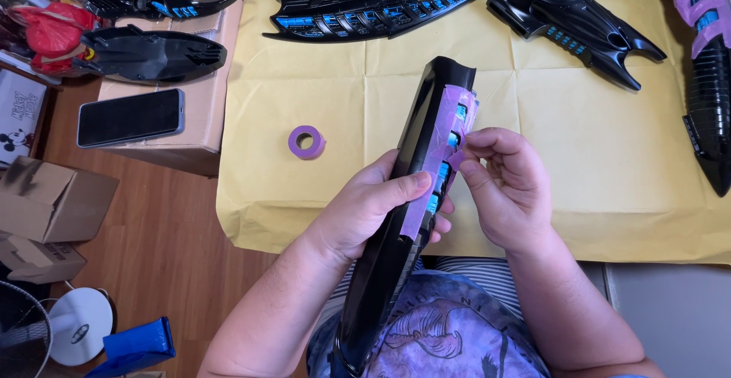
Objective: Applying small strips of purple adhesive tape to a black plastic prop for detailing or assembly.
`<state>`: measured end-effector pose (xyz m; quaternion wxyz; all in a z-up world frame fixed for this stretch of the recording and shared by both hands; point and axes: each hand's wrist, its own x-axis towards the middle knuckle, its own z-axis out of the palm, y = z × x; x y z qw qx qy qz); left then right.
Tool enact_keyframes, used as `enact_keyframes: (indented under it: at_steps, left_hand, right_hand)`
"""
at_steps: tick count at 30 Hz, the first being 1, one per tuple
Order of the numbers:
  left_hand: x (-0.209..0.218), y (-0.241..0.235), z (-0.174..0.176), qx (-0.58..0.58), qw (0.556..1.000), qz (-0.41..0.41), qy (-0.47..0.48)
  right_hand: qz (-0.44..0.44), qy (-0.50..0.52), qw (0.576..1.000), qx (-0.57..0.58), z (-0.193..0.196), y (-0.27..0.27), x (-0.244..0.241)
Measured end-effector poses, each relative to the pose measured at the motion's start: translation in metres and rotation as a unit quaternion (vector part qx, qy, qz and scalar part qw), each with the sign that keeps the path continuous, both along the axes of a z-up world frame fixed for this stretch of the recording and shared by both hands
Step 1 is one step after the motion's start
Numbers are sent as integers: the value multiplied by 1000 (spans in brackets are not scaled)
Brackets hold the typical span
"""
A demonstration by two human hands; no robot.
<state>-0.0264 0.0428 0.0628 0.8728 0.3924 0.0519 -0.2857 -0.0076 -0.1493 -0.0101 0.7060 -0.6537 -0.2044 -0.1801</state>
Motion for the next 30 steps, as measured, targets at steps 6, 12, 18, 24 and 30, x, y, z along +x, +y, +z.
enact_keyframes:
  at_steps: [6, 12, 18, 24, 30]
  left_hand:
    - [0, 1, 1, 0, 1000, -2, -1]
    - [0, 1, -1, -5, 1000, 0, -4]
    - [0, 3, -1, -7, 1000, -1, -1]
    - [1, 2, -3, -10, 1000, 0, -1]
    - [1, 3, -2, -9, 1000, 1, 0]
  right_hand:
    - [-5, 10, 1000, 9, -2, 0, 0]
    - [-6, 15, 1000, 15, -2, 2, 0]
    - [3, 10, 1000, 21, -2, 1, 0]
    - [4, 9, 1000, 15, -1, 1, 0]
    - [-2, 12, 1000, 11, -3, 2, 0]
